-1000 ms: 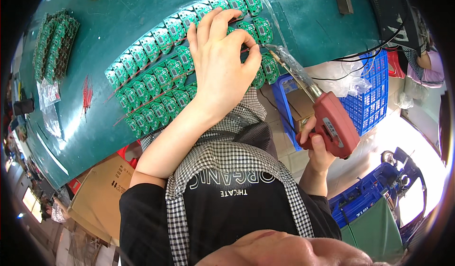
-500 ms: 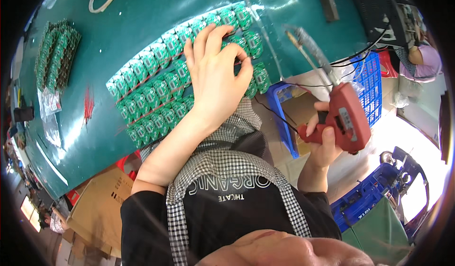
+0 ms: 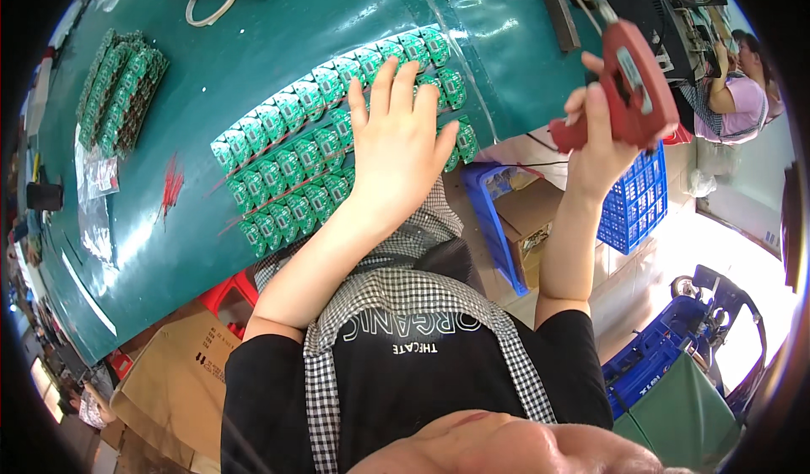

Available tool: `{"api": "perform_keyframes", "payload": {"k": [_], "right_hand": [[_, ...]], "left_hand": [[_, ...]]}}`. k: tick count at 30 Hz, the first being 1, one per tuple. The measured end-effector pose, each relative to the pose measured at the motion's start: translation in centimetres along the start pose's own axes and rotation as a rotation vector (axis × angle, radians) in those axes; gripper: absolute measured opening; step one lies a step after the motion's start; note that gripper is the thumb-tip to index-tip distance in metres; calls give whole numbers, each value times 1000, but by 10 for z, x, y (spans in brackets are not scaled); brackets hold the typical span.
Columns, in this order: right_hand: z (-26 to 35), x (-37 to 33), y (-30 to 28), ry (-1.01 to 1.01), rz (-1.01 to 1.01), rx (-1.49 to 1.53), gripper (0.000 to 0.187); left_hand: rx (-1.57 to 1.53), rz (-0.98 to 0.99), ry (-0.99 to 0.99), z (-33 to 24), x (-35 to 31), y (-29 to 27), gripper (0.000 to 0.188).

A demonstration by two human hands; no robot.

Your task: The person attaches wires onto circuit boards by positioning the wires by hand and securing them with a glue gun.

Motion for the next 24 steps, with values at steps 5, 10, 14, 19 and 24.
{"api": "perform_keyframes", "payload": {"k": [5,10,14,19,24], "right_hand": [[-25,-74,-9,129,84,483,55],[-36,-120,13,274,115,769,53],[-35,-127,35,286,65,809,55],[-36,-125,40,292,55,761,59],[-36,-125,39,254,66,714,51]], "left_hand": [[97,235,91,11,-44,-44,69],[340,288,87,50,-97,-53,75],[379,277,162,57,-101,-46,71],[288,301,144,56,-96,-50,68],[257,262,136,57,-91,-46,60]]}}
Point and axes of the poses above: each hand's wrist, its own x-axis towards the middle knuckle, its own y-axis out of the palm, z = x × y, the point moved 2 cm from there along x, towards the middle knuckle, and after that the axes turned 4 degrees about y, right-handed, at the moved point
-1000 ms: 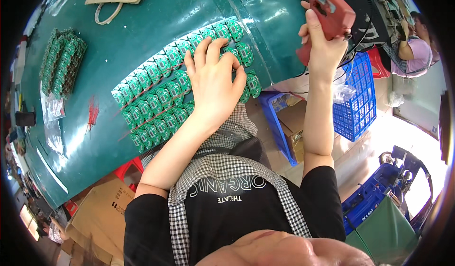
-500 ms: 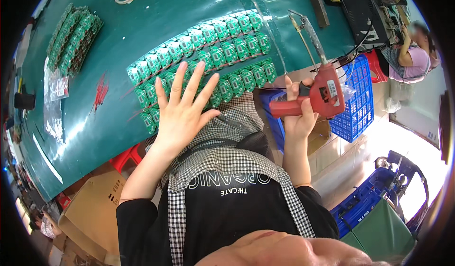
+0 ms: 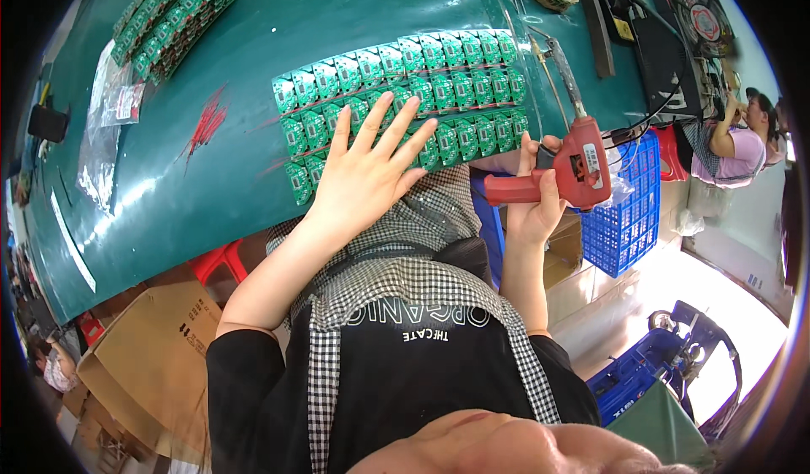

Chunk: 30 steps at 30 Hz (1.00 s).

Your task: The person attaches wires onto circuit boards by positioning the wires by hand and securing them with a glue gun.

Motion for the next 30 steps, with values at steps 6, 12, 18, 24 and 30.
{"api": "perform_keyframes", "payload": {"k": [6,12,18,24,30], "right_hand": [[0,10,3,-22,17,-18,52],[-1,10,6,0,-52,-10,50],[5,8,-9,4,-50,-54,48],[27,-5,-21,34,-64,-71,43],[25,-9,-15,87,-73,-88,42]], "left_hand": [[-15,-79,-12,-1,7,3,57],[-51,-105,7,2,3,4,64],[-99,-347,16,-1,-9,-13,58],[63,-478,-629,132,-87,-60,23],[-213,-438,-752,179,-130,-51,15]]}}
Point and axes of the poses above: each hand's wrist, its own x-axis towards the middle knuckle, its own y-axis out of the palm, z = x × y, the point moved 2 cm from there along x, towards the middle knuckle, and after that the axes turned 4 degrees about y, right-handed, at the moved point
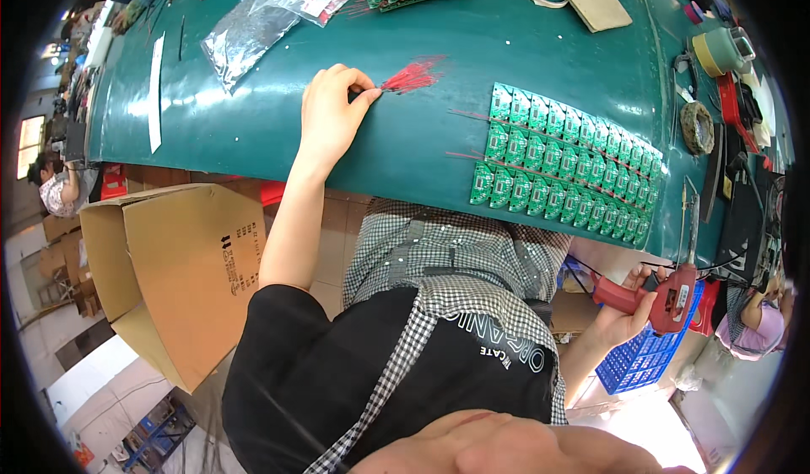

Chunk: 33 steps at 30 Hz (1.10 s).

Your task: The person attaches wires onto circuit boards by positioning the wires by hand and securing them with a glue gun.

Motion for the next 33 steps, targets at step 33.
{"api": "perform_keyframes", "payload": {"k": [33], "right_hand": [[-10,-33,30,-35,144,-171,54]], "left_hand": [[-633,45,-176,7,-27,-11,9]]}}
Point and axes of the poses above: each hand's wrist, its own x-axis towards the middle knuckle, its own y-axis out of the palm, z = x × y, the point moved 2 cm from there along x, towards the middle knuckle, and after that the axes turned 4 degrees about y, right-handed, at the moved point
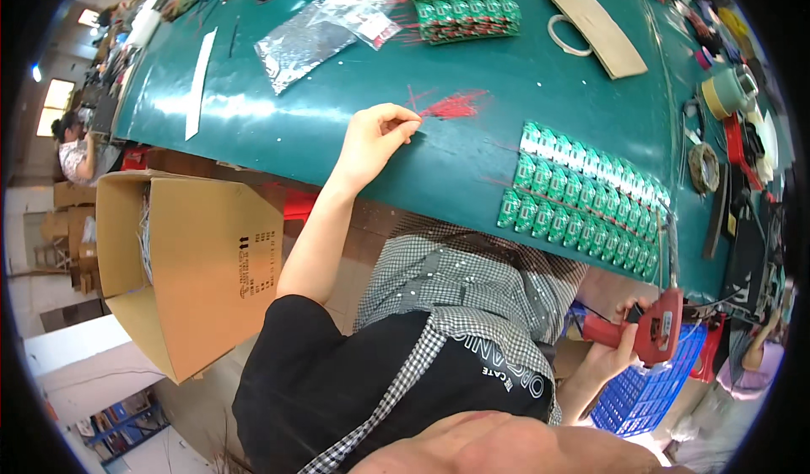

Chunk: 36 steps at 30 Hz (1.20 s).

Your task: The person attaches wires onto circuit boards by positioning the wires by hand and securing them with a glue gun.

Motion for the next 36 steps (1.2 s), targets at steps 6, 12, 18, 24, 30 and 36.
{"api": "perform_keyframes", "payload": {"k": [6,12,18,24,30,36], "right_hand": [[4,-10,3,-7,46,-59,58],[-6,-10,37,178,279,55,53],[-32,-48,-21,396,158,-300,47],[0,-29,42,354,308,76,44],[-7,-15,45,335,119,80,51],[-14,2,52,204,28,108,59]], "left_hand": [[-49,19,75,1,-1,27,8],[383,88,735,-41,-26,58,13],[391,165,1191,-28,-40,88,20],[531,155,1187,-28,-62,83,21],[443,208,1126,-31,-68,95,16],[417,190,1049,-35,-70,102,14]]}}
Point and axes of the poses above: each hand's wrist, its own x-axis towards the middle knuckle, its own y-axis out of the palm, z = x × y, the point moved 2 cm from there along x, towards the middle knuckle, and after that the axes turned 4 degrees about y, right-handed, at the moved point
